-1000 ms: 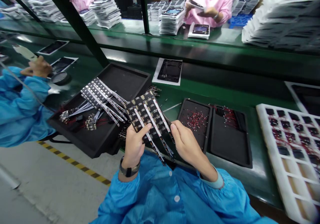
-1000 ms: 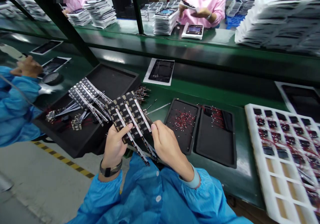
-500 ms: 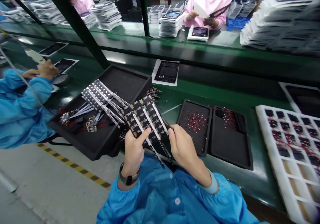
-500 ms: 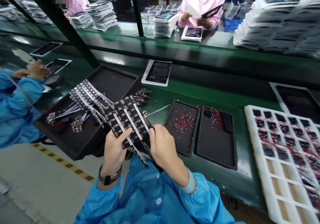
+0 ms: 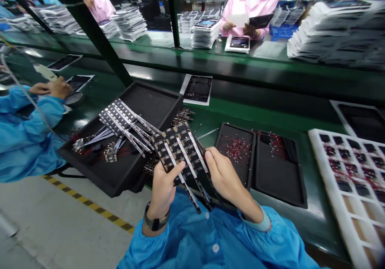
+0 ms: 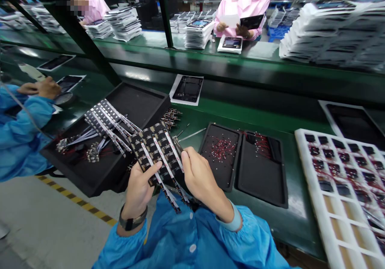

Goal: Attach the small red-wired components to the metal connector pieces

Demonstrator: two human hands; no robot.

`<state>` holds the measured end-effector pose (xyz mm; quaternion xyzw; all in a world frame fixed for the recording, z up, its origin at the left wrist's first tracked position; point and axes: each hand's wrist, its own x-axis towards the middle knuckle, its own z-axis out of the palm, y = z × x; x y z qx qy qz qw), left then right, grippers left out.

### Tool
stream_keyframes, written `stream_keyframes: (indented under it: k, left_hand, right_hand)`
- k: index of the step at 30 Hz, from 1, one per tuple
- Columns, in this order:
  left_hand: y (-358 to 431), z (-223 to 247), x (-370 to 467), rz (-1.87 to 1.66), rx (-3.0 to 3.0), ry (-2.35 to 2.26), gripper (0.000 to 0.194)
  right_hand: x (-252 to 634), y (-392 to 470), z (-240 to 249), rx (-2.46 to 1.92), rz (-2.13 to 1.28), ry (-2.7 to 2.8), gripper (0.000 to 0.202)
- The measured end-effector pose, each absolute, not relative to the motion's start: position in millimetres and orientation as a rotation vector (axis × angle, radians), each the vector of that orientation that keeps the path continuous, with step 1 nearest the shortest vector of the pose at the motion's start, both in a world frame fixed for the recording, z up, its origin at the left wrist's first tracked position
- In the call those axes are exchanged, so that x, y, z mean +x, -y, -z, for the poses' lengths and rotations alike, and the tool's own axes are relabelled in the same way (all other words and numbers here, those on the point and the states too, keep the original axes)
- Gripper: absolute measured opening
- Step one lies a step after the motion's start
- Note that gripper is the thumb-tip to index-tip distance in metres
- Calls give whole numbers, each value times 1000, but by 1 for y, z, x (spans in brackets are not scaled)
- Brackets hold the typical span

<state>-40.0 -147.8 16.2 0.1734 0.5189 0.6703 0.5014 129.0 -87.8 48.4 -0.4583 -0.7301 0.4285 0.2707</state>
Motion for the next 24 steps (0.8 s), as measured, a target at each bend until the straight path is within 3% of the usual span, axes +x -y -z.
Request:
stream_keyframes:
  k: [14, 24]
  left_hand:
    - [149, -17, -36, -1606, 366, -1295, 45]
    - [147, -14, -30, -1672, 330, -1617, 41]
  right_hand:
    - [128, 85, -47, -1268, -993, 2072, 34]
    - [106, 94, -22, -1428, -292, 2176, 31]
